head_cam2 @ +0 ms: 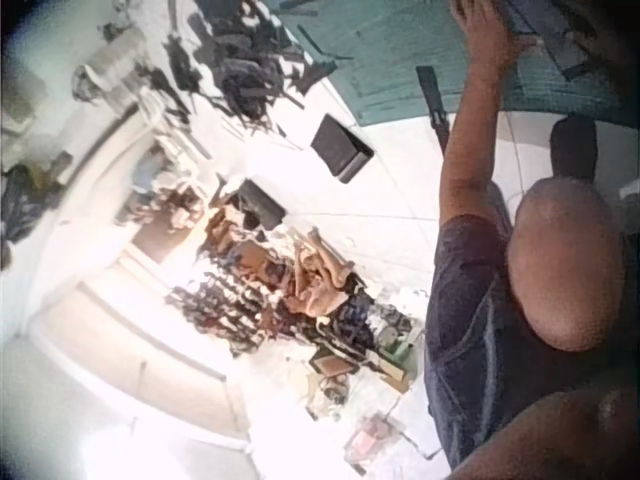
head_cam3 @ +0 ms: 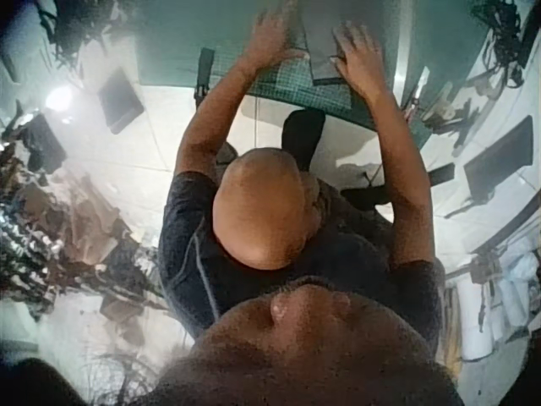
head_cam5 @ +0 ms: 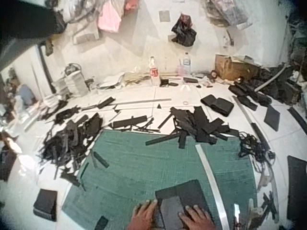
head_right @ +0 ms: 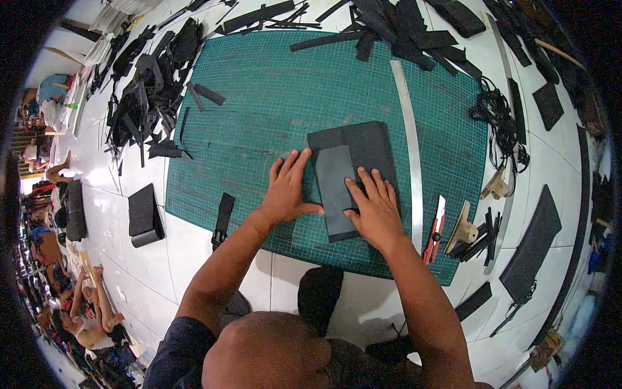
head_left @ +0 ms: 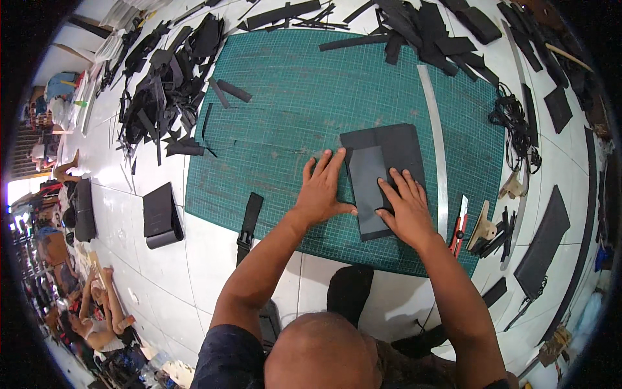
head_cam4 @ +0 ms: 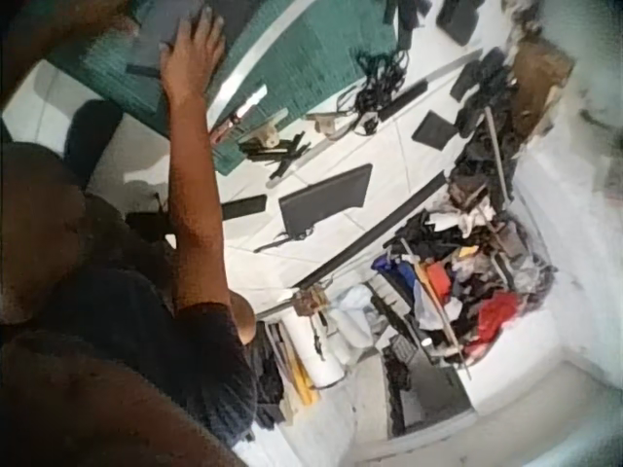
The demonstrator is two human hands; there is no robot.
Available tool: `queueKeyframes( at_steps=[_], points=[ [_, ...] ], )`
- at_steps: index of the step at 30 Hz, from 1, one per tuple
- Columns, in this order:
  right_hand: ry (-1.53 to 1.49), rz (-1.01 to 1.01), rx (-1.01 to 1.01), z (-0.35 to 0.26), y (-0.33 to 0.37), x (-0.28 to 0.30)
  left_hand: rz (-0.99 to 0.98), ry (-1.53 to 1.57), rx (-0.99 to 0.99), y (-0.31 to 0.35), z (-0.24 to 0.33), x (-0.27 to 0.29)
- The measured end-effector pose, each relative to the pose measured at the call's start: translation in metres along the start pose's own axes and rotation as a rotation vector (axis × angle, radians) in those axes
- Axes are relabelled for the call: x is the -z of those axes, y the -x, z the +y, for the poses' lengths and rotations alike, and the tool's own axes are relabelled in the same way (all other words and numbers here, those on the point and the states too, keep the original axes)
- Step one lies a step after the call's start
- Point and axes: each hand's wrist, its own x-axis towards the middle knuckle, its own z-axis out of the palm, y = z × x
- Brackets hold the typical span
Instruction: Measuring and cutting pieces of black material using a metal ruler and a utility knife on a cutting mat.
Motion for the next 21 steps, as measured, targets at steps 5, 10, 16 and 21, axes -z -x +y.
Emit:
queueKeyframes(
  at_steps=[5, 10, 16, 21],
  points=[
    [0.040, -0.024, -0.007, 0.001, 0.000, 0.001, -0.004, 0.006, -0.033, -0.002, -0.001, 0.001],
    [0.044, -0.016, -0.001, 0.001, 0.001, -0.002, -0.040, 0.006, -0.034, -0.002, -0.003, 0.006],
    [0.024, -0.015, 0.002, 0.000, 0.002, -0.001, -0.039, 0.084, -0.057, -0.001, -0.005, 0.006],
    [0.008, -0.005, 0.008, 0.000, 0.002, -0.002, 0.056, 0.073, -0.072, -0.001, -0.009, -0.006]
  ],
)
